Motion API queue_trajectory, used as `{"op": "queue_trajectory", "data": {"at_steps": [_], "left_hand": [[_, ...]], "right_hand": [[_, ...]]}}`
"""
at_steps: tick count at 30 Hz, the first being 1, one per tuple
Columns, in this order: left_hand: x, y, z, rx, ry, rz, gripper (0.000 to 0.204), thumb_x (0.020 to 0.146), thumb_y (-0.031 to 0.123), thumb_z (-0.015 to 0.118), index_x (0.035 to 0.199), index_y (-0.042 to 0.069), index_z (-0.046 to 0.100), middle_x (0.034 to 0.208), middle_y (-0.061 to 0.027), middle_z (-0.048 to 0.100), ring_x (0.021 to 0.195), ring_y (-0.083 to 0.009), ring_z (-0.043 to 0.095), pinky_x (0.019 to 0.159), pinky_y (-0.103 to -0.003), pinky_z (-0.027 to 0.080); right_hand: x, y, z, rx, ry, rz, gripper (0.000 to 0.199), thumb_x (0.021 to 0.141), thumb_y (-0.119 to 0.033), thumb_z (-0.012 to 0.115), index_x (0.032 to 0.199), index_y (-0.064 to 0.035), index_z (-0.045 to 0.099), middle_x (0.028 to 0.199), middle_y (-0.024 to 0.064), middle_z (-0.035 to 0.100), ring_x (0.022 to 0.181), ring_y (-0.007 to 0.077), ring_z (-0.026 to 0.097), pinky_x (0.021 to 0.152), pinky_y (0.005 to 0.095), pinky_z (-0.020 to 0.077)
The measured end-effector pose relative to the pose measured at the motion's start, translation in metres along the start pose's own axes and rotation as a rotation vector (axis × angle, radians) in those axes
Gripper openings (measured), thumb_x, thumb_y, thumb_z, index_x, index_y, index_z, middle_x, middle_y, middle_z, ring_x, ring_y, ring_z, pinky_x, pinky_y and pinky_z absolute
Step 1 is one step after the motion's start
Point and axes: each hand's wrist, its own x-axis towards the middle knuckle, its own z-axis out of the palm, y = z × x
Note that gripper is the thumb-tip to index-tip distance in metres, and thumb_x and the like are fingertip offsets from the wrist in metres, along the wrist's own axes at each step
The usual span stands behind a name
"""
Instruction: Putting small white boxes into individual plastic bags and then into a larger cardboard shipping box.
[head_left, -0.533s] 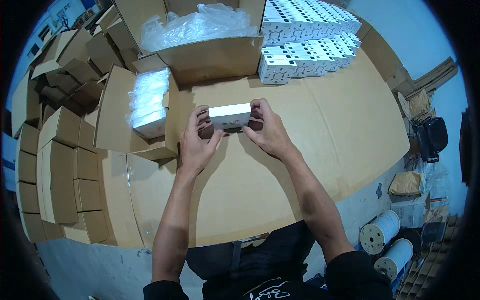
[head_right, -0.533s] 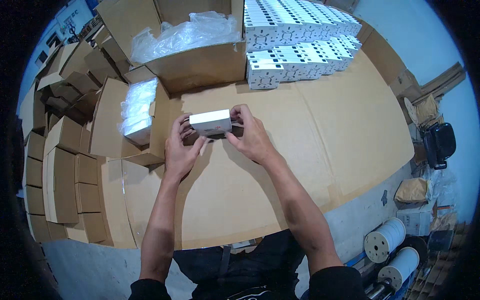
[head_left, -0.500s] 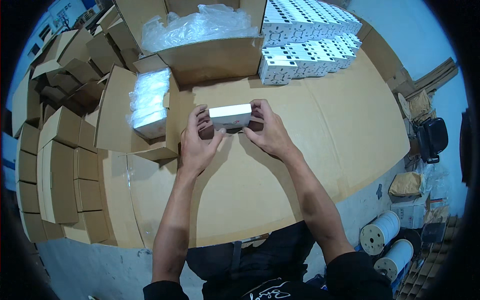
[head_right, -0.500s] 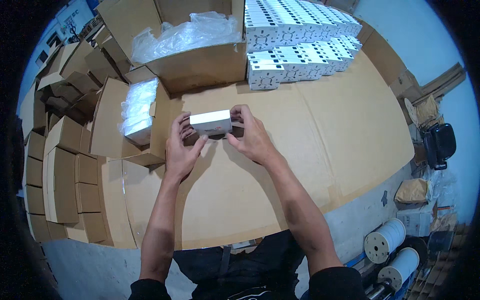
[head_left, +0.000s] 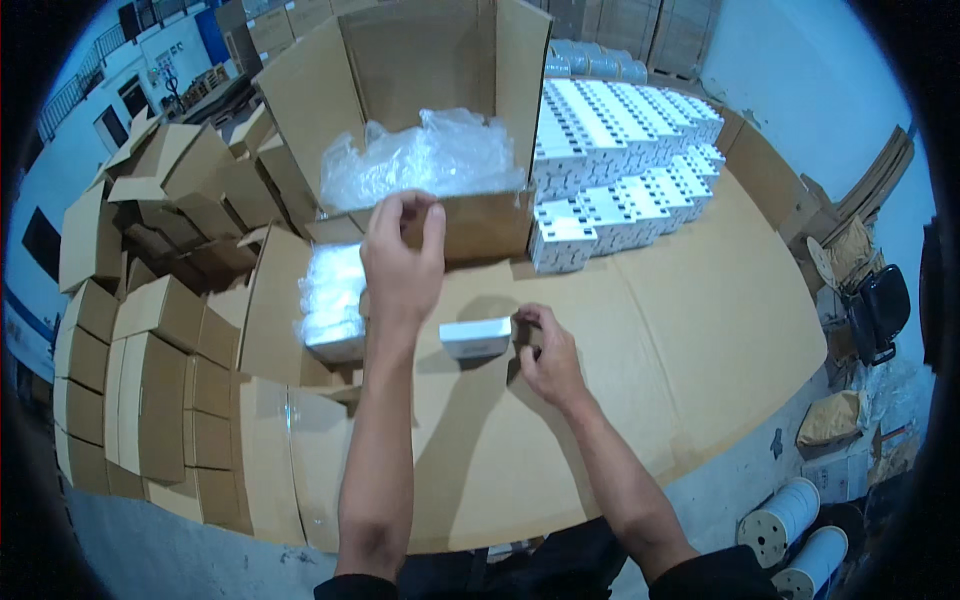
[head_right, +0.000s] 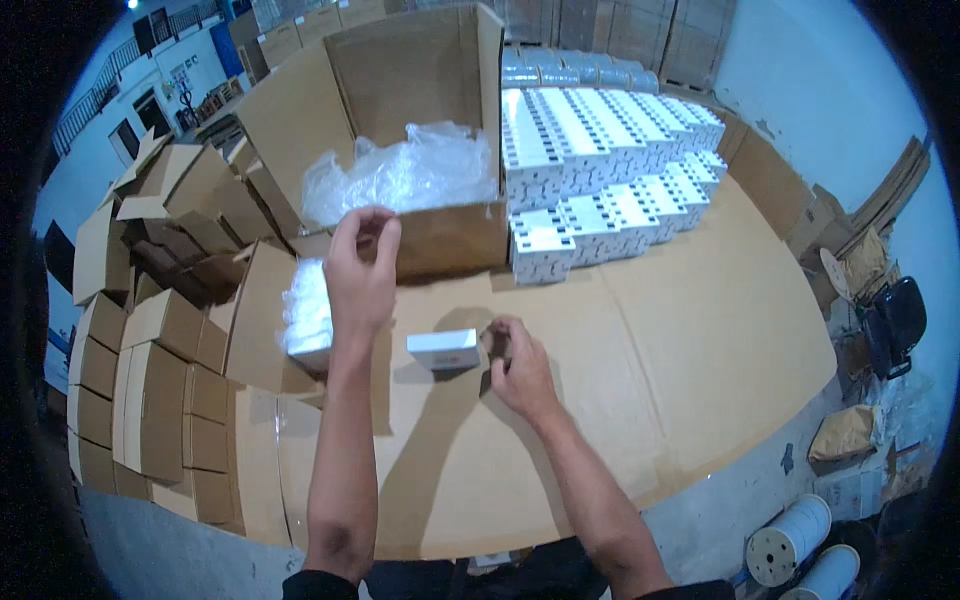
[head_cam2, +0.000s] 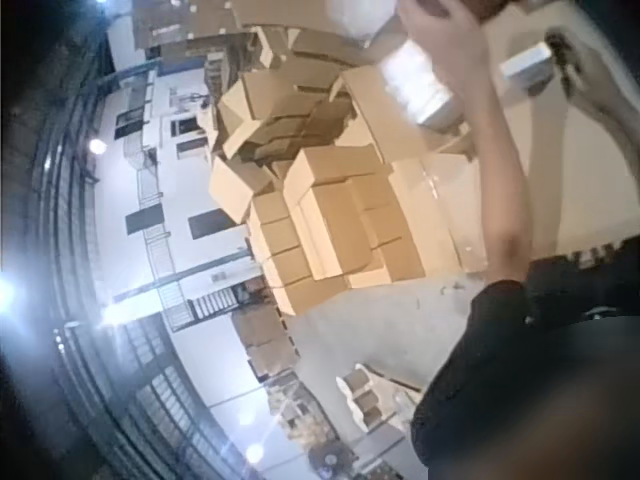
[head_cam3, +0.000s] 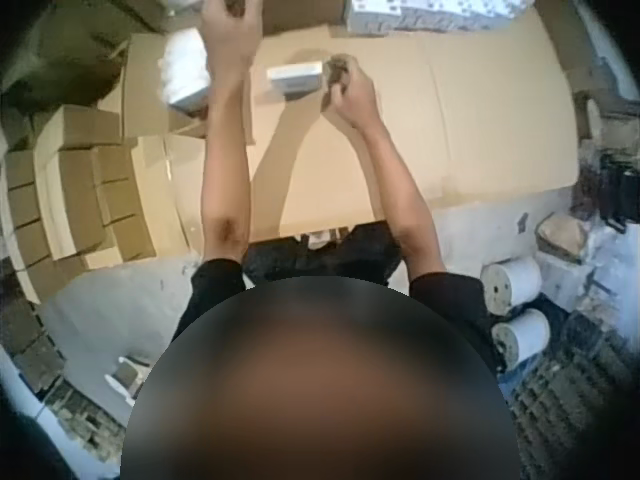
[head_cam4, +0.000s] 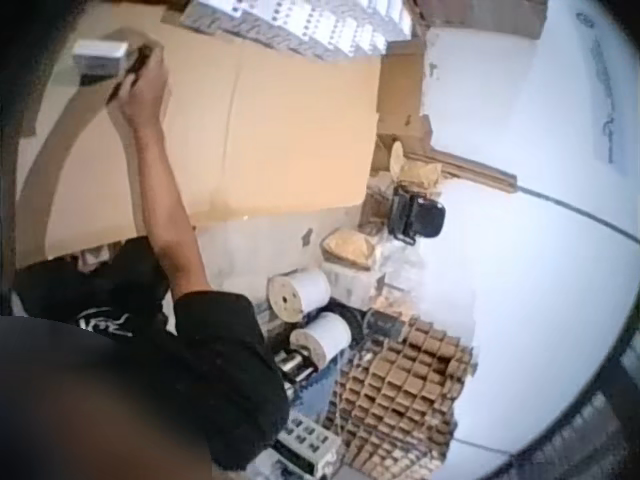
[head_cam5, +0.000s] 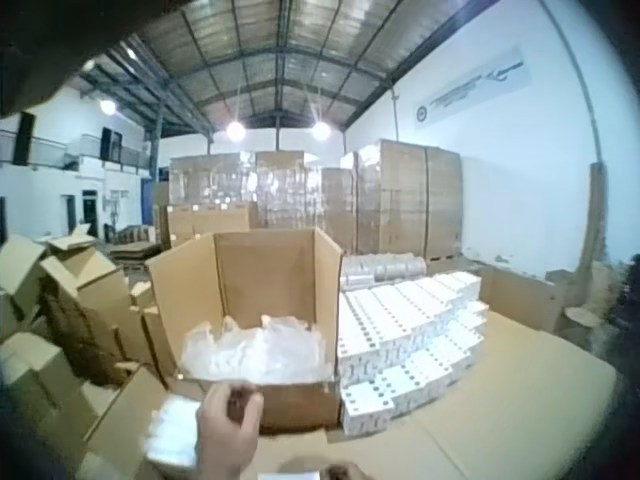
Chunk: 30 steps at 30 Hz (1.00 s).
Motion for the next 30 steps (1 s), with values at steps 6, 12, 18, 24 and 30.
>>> {"op": "queue_trajectory", "data": {"at_steps": [6,12,18,24,30], "left_hand": [[0.141,-0.087,0.067,0.117,-0.095,-0.246,0.032,0.088,0.024,0.070,0.109,0.000,0.069,0.110,-0.0156,0.074,0.106,-0.0297,0.069,0.092,-0.042,0.054],[0.197,-0.146,0.128,0.642,-0.264,-0.197,0.036,0.089,0.038,0.067,0.119,0.019,0.072,0.119,-0.0159,0.071,0.112,-0.0362,0.067,0.099,-0.047,0.051],[0.223,-0.159,0.137,0.618,-0.328,-0.344,0.035,0.087,0.042,0.067,0.115,0.024,0.076,0.123,-0.0148,0.070,0.118,-0.0359,0.064,0.104,-0.051,0.047],[0.231,-0.148,0.095,0.273,0.024,0.068,0.024,0.087,0.021,0.071,0.107,0.009,0.076,0.103,-0.0145,0.076,0.100,-0.0271,0.073,0.091,-0.039,0.054],[0.187,-0.063,0.041,-0.027,0.093,0.101,0.023,0.084,0.013,0.071,0.106,0.005,0.073,0.098,-0.0102,0.075,0.087,-0.0201,0.071,0.082,-0.035,0.055]], "right_hand": [[-0.006,0.008,0.007,0.023,0.051,-0.010,0.038,0.076,0.007,0.052,0.114,0.0003,0.056,0.103,0.0202,0.069,0.101,0.0372,0.069,0.091,0.0425,0.0547],[-0.012,-0.001,0.000,0.015,0.038,0.050,0.037,0.078,0.005,0.054,0.114,-0.0020,0.057,0.105,0.0190,0.069,0.101,0.0385,0.067,0.091,0.0457,0.0535],[-0.005,-0.003,0.001,0.005,0.047,0.066,0.036,0.079,0.003,0.056,0.114,-0.0028,0.057,0.103,0.0173,0.069,0.100,0.0371,0.068,0.090,0.0448,0.0537],[-0.005,-0.001,0.004,0.025,0.045,0.057,0.035,0.079,0.003,0.054,0.113,-0.0018,0.057,0.102,0.0177,0.070,0.100,0.0365,0.069,0.090,0.0445,0.0543],[-0.006,0.017,0.007,0.116,0.109,0.018,0.032,0.079,0.004,0.052,0.111,0.0009,0.057,0.102,0.0187,0.071,0.098,0.0339,0.071,0.087,0.0413,0.0559]]}}
